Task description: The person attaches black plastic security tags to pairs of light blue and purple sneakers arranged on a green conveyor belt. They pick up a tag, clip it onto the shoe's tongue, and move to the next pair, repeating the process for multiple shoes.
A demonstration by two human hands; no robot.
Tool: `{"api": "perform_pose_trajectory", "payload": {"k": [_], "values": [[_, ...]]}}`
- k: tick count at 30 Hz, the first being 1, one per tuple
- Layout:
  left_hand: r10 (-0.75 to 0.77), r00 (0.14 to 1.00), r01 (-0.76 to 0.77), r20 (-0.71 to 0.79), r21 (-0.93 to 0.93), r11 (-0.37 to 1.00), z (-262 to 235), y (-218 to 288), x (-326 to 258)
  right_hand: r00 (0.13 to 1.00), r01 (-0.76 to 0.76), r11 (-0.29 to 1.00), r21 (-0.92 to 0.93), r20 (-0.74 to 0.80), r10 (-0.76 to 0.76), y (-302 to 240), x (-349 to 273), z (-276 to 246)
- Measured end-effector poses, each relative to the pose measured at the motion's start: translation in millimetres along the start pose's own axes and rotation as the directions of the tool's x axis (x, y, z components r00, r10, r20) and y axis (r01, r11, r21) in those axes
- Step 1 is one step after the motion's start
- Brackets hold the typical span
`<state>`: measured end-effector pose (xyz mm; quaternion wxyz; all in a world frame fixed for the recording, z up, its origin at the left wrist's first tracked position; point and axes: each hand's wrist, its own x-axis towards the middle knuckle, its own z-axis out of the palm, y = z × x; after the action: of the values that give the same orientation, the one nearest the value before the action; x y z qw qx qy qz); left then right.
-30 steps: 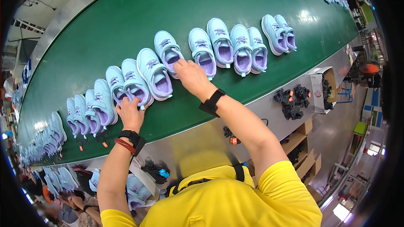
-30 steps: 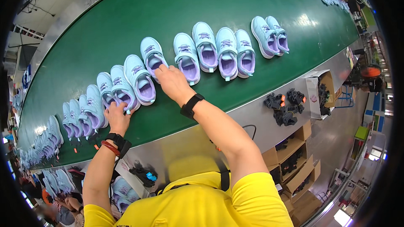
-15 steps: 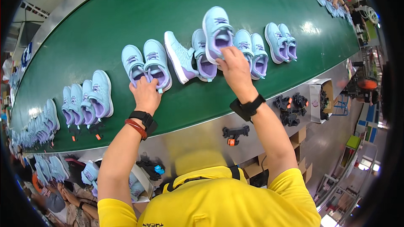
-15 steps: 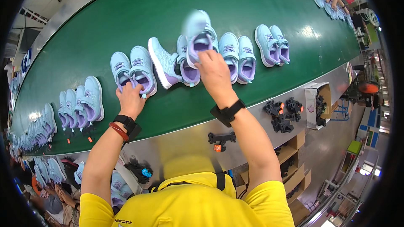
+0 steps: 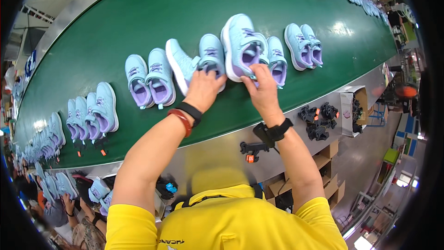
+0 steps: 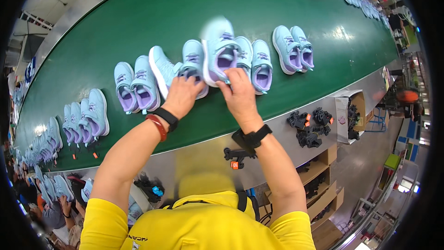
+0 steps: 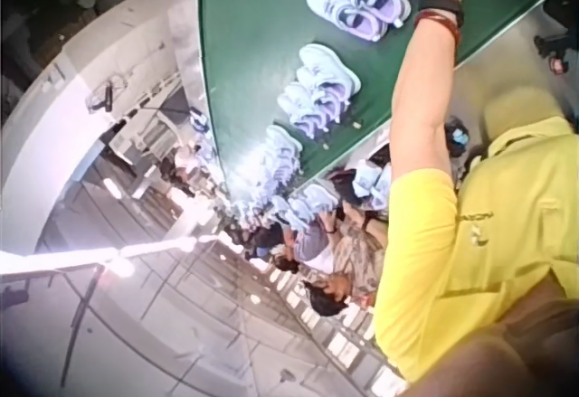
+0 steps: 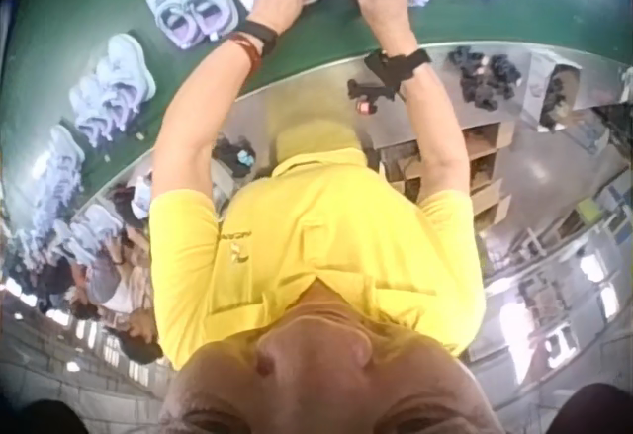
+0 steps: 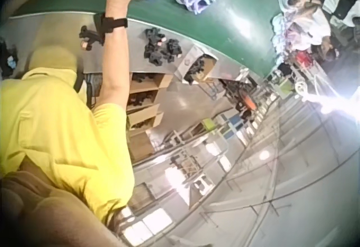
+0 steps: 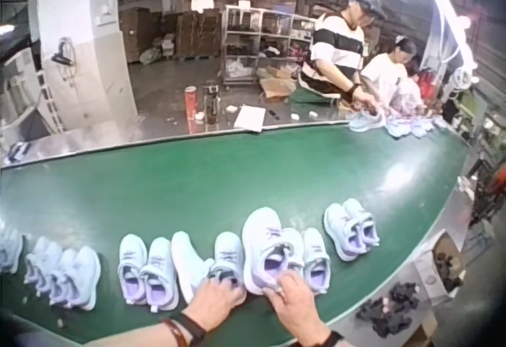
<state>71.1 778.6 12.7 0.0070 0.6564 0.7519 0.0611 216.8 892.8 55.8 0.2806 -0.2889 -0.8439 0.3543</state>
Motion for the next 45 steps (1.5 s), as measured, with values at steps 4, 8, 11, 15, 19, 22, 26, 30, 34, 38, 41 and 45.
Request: {"api": "perform_pose_trajectory", "payload": {"k": [4,8,11,15,19,22,26,30,34,38,41,45], "values": [[-0.031,0.999,0.030,-0.013,-0.019,0.999,2,-9,-22,0.997,0.081,0.989,0.125,-0.020,-0.079,9,1,21],[-0.042,0.999,0.043,0.029,-0.037,0.998,-7,-10,-31,0.997,-0.062,0.956,0.288,0.069,0.044,11,4,51],[-0.072,0.996,0.073,0.055,-0.025,0.997,-2,-4,-36,0.991,-0.084,0.988,0.133,0.111,0.070,23,3,54],[-0.078,0.996,0.067,-0.052,-0.195,0.978,19,-8,-43,0.976,0.126,0.988,-0.088,0.190,-0.108,37,3,36],[-0.116,0.987,0.073,-0.110,-0.336,0.939,33,0,-38,0.962,0.173,0.942,-0.287,0.253,-0.099,52,17,16],[-0.117,0.992,0.094,-0.050,-0.331,0.939,38,0,-39,0.940,0.256,0.904,-0.343,0.305,-0.151,62,26,12],[-0.144,0.989,0.141,-0.014,-0.139,0.980,7,3,-42,0.930,0.284,0.867,-0.409,0.337,-0.146,51,16,20],[-0.297,0.955,0.294,0.018,0.097,0.951,5,-14,-67,0.943,0.277,0.923,-0.268,0.258,-0.208,34,-26,-19],[-0.340,0.940,0.340,-0.023,-0.008,0.940,9,-37,-74,0.805,0.161,0.975,-0.151,0.592,-0.041,59,-94,-65],[-0.360,0.931,0.349,-0.059,-0.137,0.927,1,-42,-76,0.734,0.185,0.925,-0.332,0.673,0.095,43,-140,-98],[-0.410,0.900,0.316,-0.150,-0.423,0.849,25,-39,-83,0.714,0.172,0.921,-0.351,0.689,0.128,54,-155,-95],[-0.516,0.853,0.485,0.079,-0.487,0.726,12,-20,-85,0.738,0.086,0.952,-0.294,0.661,0.138,68,-157,-94]]}}
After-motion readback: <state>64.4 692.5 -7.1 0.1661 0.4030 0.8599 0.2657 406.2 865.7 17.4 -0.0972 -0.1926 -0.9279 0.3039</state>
